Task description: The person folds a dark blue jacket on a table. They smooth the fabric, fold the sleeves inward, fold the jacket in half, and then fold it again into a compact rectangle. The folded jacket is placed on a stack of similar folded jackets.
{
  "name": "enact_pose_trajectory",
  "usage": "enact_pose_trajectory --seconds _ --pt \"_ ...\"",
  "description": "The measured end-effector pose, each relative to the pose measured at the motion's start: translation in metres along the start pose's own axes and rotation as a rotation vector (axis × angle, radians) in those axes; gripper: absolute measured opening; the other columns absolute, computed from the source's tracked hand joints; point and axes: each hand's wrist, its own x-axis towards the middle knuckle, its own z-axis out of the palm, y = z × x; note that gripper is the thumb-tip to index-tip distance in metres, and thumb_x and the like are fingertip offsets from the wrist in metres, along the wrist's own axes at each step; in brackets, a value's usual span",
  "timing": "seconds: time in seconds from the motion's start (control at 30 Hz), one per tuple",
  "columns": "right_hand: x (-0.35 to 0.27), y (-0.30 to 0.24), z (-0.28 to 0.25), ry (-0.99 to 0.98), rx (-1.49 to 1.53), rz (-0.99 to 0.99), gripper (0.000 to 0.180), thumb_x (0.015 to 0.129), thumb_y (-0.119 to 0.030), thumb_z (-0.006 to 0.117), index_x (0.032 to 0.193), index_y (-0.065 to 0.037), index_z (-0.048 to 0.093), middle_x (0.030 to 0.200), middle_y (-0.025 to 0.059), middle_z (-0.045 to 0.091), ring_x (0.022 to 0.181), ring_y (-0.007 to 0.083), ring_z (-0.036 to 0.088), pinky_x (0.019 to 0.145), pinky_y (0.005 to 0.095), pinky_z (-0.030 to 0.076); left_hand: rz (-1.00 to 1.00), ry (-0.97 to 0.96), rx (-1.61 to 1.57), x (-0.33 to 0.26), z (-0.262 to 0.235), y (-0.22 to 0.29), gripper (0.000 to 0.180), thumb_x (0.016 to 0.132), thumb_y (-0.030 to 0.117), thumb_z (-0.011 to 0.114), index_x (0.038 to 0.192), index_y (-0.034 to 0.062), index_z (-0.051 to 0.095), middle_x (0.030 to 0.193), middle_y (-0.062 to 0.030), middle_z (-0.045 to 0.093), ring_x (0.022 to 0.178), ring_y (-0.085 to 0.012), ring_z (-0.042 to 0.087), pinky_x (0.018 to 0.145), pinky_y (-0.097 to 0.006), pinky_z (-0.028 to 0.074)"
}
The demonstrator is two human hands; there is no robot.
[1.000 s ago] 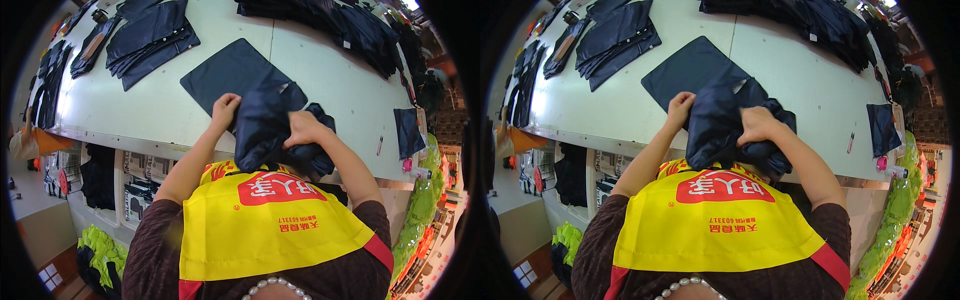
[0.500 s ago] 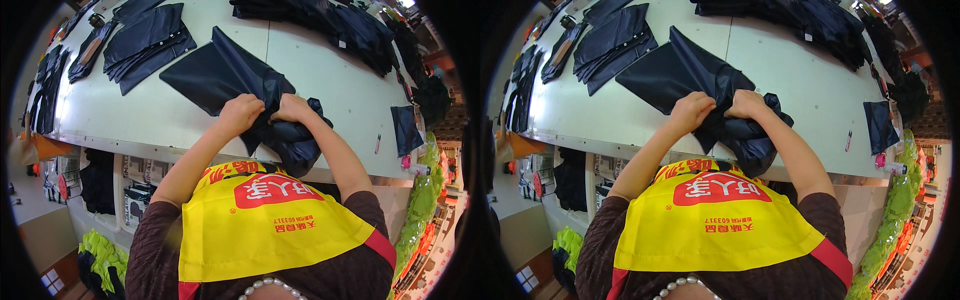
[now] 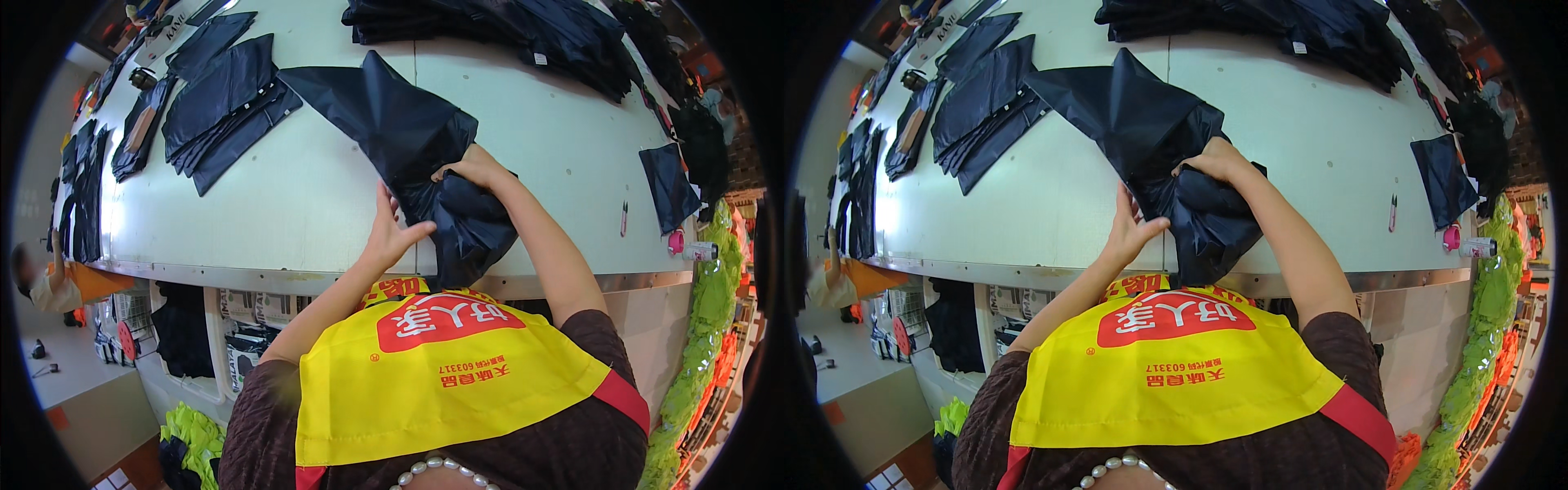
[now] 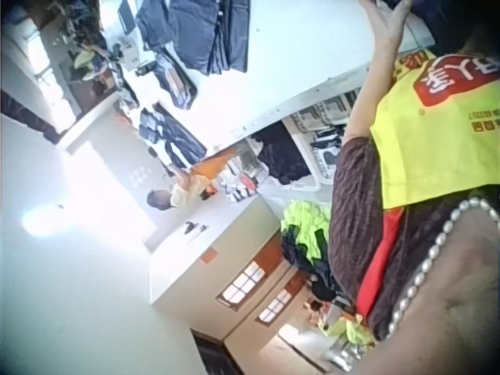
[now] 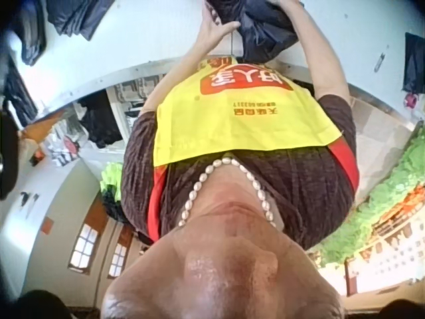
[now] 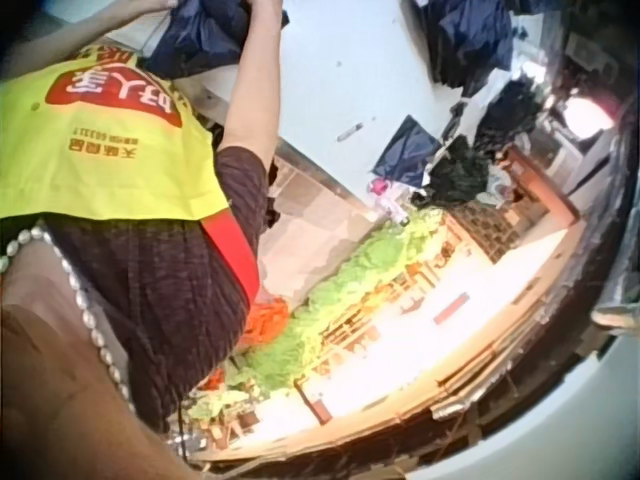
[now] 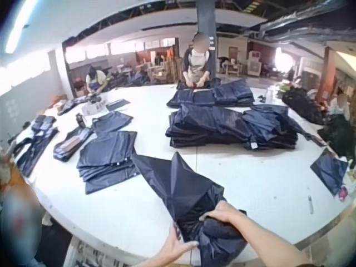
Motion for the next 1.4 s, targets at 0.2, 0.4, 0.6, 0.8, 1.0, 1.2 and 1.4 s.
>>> enact_pose_trajectory --seconds 0.2,0.4,0.6,0.8,1.0,1.2,1.4 --pt "0.002 0.015 0.001 -0.12 0.253 -0.013 0.038 0.065 -0.026 0.076 0.088 0.003 0.069 0.088 0.0084 0.067 0.078 0.0174 0.062 0.076 0.0273 0.048 0.096 -0.079 0.563 0.012 -0.029 0.008 0.066 0.084 0.007 0.049 0.141 -0.0029 0.017 0.109 -0.0344 0.053 0.107 -0.0434 0.053 0.092 -0.041 0.042" --pt "-0.025 0.006 0.008 -0.223 0.843 -0.094 0.024 0.077 -0.02 0.07 0.092 -0.002 0.068 0.091 0.0033 0.064 0.086 0.0126 0.056 0.076 0.0276 0.047 0.285 -0.107 0.569 0.016 -0.05 -0.012 0.053 0.076 -0.001 0.047 0.129 0.0018 0.042 0.085 -0.0287 0.059 0.077 -0.0457 0.057 0.072 -0.041 0.047" --pt "0.004 0.034 0.032 0.111 0.902 -0.235 0.044 0.085 -0.023 0.061 0.12 0.001 0.054 0.114 0.0111 0.058 0.098 0.0179 0.057 0.086 0.0304 0.046 0.091 -0.113 0.488 -0.015 -0.044 0.084 0.041 0.073 -0.004 0.041 0.112 0.0001 0.055 0.075 -0.0255 0.056 0.067 -0.0337 0.057 0.068 -0.032 0.046" --pt "-0.012 0.027 0.054 0.264 1.21 -0.156 0.045 0.086 -0.024 0.057 0.126 -0.004 0.052 0.112 0.0113 0.06 0.098 0.0202 0.057 0.086 0.0312 0.047 0.285 -0.046 0.268 -0.009 -0.053 0.049 0.037 0.075 0.0 0.051 0.112 -0.0003 0.053 0.096 -0.0123 0.059 0.088 -0.0181 0.055 0.08 -0.027 0.043" --pt "0.049 0.103 0.093 0.282 0.329 -0.206 0.029 0.081 -0.024 0.057 0.101 -0.005 0.065 0.091 0.0137 0.064 0.083 0.0228 0.059 0.076 0.0356 0.048 0.441 0.13 0.316 0.008 -0.034 -0.032 0.03 0.068 0.002 0.068 0.096 0.0004 0.057 0.089 -0.0133 0.059 0.086 -0.0221 0.057 0.08 -0.03 0.044" --pt "0.02 0.074 0.06 0.136 1.311 -0.317 0.039 0.082 -0.025 0.062 0.115 -0.004 0.059 0.112 0.0092 0.059 0.101 0.0182 0.056 0.085 0.0288 0.047 0.718 -0.121 1.122 -0.009 -0.023 -0.04 0.047 0.089 0.027 0.056 0.126 0.0003 0.047 0.115 -0.0135 0.061 0.108 -0.0223 0.056 0.091 -0.033 0.043" --pt "0.009 0.064 0.021 0.384 0.626 -0.234 0.045 0.088 -0.035 0.046 0.121 -0.005 0.056 0.127 0.0139 0.051 0.117 0.0271 0.047 0.099 0.0341 0.037 -0.089 -0.216 -0.161 -0.025 -0.009 -0.005 0.052 0.079 0.001 0.062 0.127 -0.0008 0.043 0.117 -0.0126 0.057 0.095 -0.0232 0.061 0.074 -0.033 0.053"
